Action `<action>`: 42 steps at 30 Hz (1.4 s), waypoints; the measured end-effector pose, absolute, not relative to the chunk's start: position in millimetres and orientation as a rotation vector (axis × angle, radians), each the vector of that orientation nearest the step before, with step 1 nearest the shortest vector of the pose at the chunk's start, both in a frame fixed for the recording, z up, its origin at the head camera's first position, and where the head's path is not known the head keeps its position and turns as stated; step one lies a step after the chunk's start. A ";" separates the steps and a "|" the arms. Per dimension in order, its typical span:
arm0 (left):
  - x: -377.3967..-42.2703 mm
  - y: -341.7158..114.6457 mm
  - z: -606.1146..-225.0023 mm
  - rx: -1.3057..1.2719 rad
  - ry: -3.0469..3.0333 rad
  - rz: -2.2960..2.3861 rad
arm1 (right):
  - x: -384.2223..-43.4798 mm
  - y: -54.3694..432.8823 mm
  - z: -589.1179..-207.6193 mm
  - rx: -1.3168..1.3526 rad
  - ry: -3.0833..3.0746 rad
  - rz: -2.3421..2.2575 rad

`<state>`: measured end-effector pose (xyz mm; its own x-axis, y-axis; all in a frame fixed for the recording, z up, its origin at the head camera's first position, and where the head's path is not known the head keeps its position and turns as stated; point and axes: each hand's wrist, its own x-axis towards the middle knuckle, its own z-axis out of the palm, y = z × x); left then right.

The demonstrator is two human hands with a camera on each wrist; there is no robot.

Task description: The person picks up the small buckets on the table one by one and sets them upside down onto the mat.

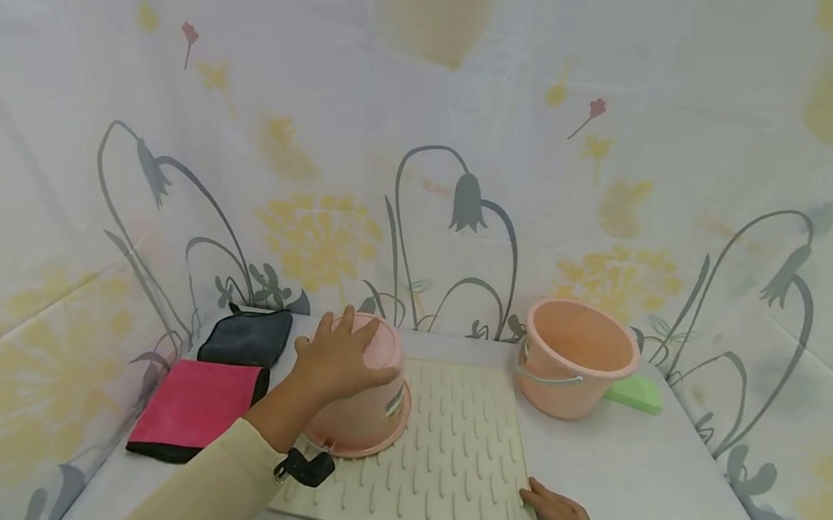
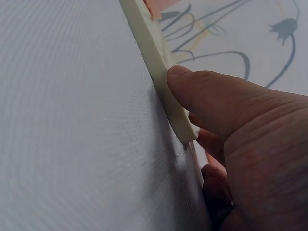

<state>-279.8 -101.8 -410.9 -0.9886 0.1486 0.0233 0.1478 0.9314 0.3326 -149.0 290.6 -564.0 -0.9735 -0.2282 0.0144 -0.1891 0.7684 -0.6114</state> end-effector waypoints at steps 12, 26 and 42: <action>-273.1 -118.4 -420.7 0.336 3.096 0.758 | -150.0 290.1 -565.5 -0.333 2.907 -0.962; -244.1 -146.8 -457.8 0.315 3.047 1.367 | -149.3 291.6 -569.1 -0.349 2.893 -0.969; -196.6 -164.0 -503.9 -0.080 2.932 1.375 | -150.7 293.9 -570.4 -0.404 2.932 -0.954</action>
